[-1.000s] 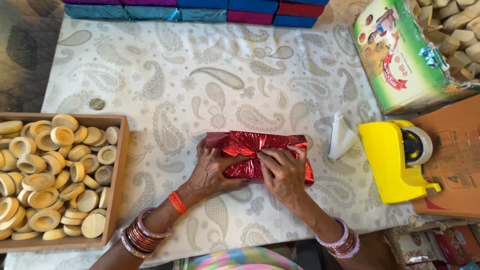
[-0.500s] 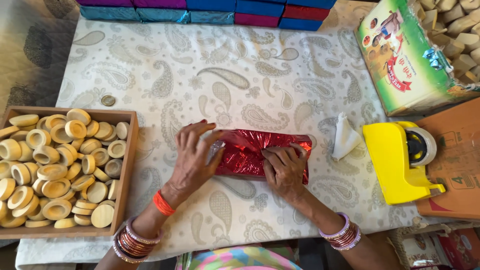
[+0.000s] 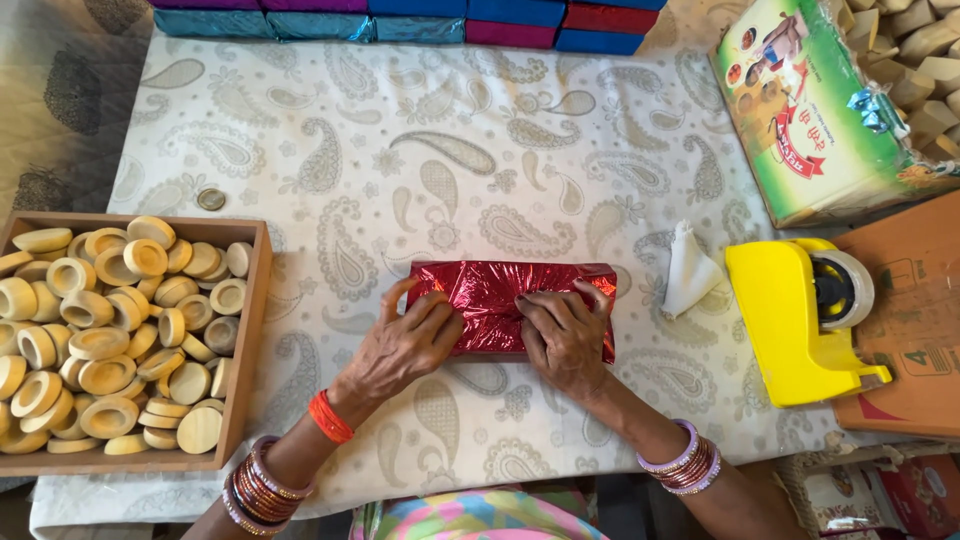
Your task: Packing small objects into a box and wrapping it in decorative foil
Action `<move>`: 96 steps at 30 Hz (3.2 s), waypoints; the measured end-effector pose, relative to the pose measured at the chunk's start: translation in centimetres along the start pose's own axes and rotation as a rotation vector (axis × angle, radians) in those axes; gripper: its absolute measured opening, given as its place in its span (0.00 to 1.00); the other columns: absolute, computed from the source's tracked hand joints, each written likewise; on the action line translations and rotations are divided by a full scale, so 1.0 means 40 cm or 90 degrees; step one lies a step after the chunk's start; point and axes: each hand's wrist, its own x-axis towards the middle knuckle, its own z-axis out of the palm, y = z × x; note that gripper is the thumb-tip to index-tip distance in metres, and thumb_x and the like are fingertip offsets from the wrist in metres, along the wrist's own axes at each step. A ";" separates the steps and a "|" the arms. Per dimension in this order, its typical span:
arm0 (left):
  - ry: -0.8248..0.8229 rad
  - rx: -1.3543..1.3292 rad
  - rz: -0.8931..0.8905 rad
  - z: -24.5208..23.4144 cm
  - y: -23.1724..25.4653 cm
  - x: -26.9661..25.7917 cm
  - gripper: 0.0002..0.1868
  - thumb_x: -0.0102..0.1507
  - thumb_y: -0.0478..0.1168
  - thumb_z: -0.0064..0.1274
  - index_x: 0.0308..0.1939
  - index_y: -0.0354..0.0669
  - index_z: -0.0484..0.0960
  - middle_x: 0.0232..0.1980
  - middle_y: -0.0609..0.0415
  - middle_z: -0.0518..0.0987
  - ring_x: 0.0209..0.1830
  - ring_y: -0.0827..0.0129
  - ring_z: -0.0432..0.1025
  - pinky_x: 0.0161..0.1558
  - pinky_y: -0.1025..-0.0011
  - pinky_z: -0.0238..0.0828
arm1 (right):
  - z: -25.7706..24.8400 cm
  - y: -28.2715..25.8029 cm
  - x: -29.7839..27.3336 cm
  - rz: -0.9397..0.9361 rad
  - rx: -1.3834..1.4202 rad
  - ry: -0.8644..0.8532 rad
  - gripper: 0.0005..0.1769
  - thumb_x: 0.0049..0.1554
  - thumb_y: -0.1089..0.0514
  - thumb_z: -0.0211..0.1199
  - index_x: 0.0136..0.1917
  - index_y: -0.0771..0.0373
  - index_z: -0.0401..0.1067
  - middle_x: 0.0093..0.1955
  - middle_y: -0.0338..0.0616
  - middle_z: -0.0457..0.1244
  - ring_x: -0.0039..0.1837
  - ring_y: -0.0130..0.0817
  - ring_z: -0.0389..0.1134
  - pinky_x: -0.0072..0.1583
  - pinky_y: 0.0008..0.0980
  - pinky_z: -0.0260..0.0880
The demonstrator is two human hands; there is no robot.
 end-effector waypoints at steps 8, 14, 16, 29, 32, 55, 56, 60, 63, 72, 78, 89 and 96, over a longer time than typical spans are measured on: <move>-0.038 -0.133 -0.060 -0.094 0.001 0.023 0.11 0.55 0.35 0.60 0.41 0.43 0.84 0.43 0.54 0.79 0.58 0.63 0.72 0.70 0.41 0.52 | -0.006 0.005 0.000 -0.023 0.016 -0.019 0.12 0.52 0.62 0.68 0.52 0.58 0.78 0.53 0.33 0.68 0.53 0.30 0.68 0.71 0.49 0.52; 0.026 -0.289 0.006 -0.135 0.077 0.150 0.39 0.52 0.46 0.63 0.62 0.22 0.76 0.65 0.32 0.76 0.69 0.47 0.66 0.71 0.52 0.51 | 0.002 0.016 -0.009 -0.034 0.014 -0.008 0.06 0.53 0.60 0.68 0.46 0.58 0.75 0.53 0.36 0.68 0.54 0.34 0.68 0.72 0.53 0.52; 0.005 -0.277 -0.009 -0.052 0.094 0.132 0.43 0.49 0.49 0.61 0.62 0.20 0.74 0.65 0.31 0.75 0.68 0.46 0.66 0.71 0.53 0.53 | -0.001 0.015 -0.012 -0.024 0.010 -0.025 0.07 0.53 0.59 0.69 0.46 0.58 0.76 0.52 0.36 0.68 0.53 0.34 0.68 0.72 0.54 0.52; -0.080 -0.059 -0.032 0.042 0.150 0.080 0.27 0.58 0.33 0.49 0.60 0.19 0.75 0.64 0.28 0.74 0.69 0.43 0.67 0.73 0.51 0.57 | -0.035 0.011 0.005 -0.015 0.071 -0.066 0.10 0.53 0.61 0.70 0.50 0.58 0.79 0.53 0.35 0.69 0.52 0.29 0.69 0.73 0.53 0.49; -0.081 -0.055 -0.039 0.038 0.155 0.083 0.27 0.57 0.33 0.49 0.60 0.20 0.75 0.65 0.28 0.74 0.69 0.43 0.68 0.73 0.51 0.57 | -0.047 0.015 0.003 -0.030 0.060 -0.088 0.13 0.52 0.61 0.71 0.53 0.59 0.80 0.53 0.37 0.69 0.56 0.30 0.71 0.75 0.53 0.48; -0.051 -0.058 -0.030 0.073 0.160 0.073 0.26 0.58 0.35 0.49 0.59 0.24 0.77 0.65 0.26 0.73 0.68 0.40 0.68 0.71 0.45 0.58 | -0.119 0.146 -0.116 -0.134 -0.052 -0.221 0.25 0.56 0.46 0.69 0.65 0.53 0.76 0.69 0.33 0.67 0.76 0.33 0.59 0.78 0.52 0.46; -0.052 -0.064 -0.025 0.070 0.160 0.077 0.26 0.57 0.35 0.50 0.58 0.24 0.78 0.64 0.26 0.74 0.67 0.39 0.68 0.70 0.43 0.57 | -0.114 0.153 -0.127 -0.125 -0.043 -0.214 0.24 0.56 0.47 0.69 0.65 0.51 0.77 0.69 0.31 0.67 0.77 0.34 0.58 0.78 0.53 0.45; -0.034 -0.083 -0.027 0.089 0.144 0.110 0.25 0.58 0.35 0.50 0.58 0.26 0.79 0.63 0.26 0.74 0.67 0.39 0.68 0.69 0.39 0.57 | -0.100 0.186 -0.119 -0.107 -0.036 -0.196 0.23 0.56 0.47 0.70 0.64 0.51 0.76 0.68 0.31 0.67 0.76 0.36 0.58 0.77 0.55 0.43; -0.020 -0.071 -0.041 0.089 0.140 0.133 0.24 0.57 0.35 0.50 0.56 0.27 0.80 0.63 0.30 0.75 0.66 0.42 0.69 0.67 0.33 0.55 | -0.106 0.195 -0.097 -0.125 -0.123 -0.188 0.23 0.54 0.57 0.70 0.63 0.45 0.78 0.68 0.25 0.68 0.77 0.30 0.59 0.80 0.51 0.43; -0.037 0.028 -0.051 0.117 0.172 0.122 0.26 0.60 0.35 0.48 0.61 0.27 0.78 0.65 0.31 0.75 0.68 0.41 0.68 0.71 0.38 0.55 | -0.166 0.235 -0.055 -0.009 0.152 -0.168 0.18 0.51 0.50 0.73 0.55 0.51 0.78 0.60 0.29 0.70 0.74 0.36 0.62 0.79 0.53 0.44; -0.074 0.082 -0.065 0.099 0.187 0.123 0.26 0.59 0.37 0.47 0.61 0.28 0.78 0.67 0.33 0.75 0.69 0.42 0.67 0.72 0.44 0.54 | -0.180 0.206 0.022 -0.019 0.132 -0.132 0.20 0.56 0.50 0.69 0.61 0.54 0.76 0.63 0.36 0.69 0.74 0.34 0.62 0.79 0.51 0.47; -0.044 0.014 -0.072 0.118 0.183 0.117 0.26 0.60 0.35 0.47 0.62 0.28 0.77 0.66 0.33 0.75 0.69 0.42 0.67 0.73 0.44 0.55 | -0.231 0.287 -0.042 0.036 0.083 -0.092 0.17 0.59 0.50 0.61 0.59 0.56 0.78 0.66 0.40 0.68 0.74 0.39 0.63 0.78 0.52 0.48; -0.053 -0.018 -0.043 0.100 0.170 0.132 0.26 0.59 0.36 0.48 0.60 0.27 0.77 0.64 0.31 0.76 0.66 0.41 0.69 0.68 0.41 0.58 | -0.406 0.271 -0.227 0.327 0.083 0.073 0.12 0.62 0.68 0.62 0.59 0.64 0.77 0.56 0.45 0.71 0.58 0.33 0.72 0.62 0.32 0.71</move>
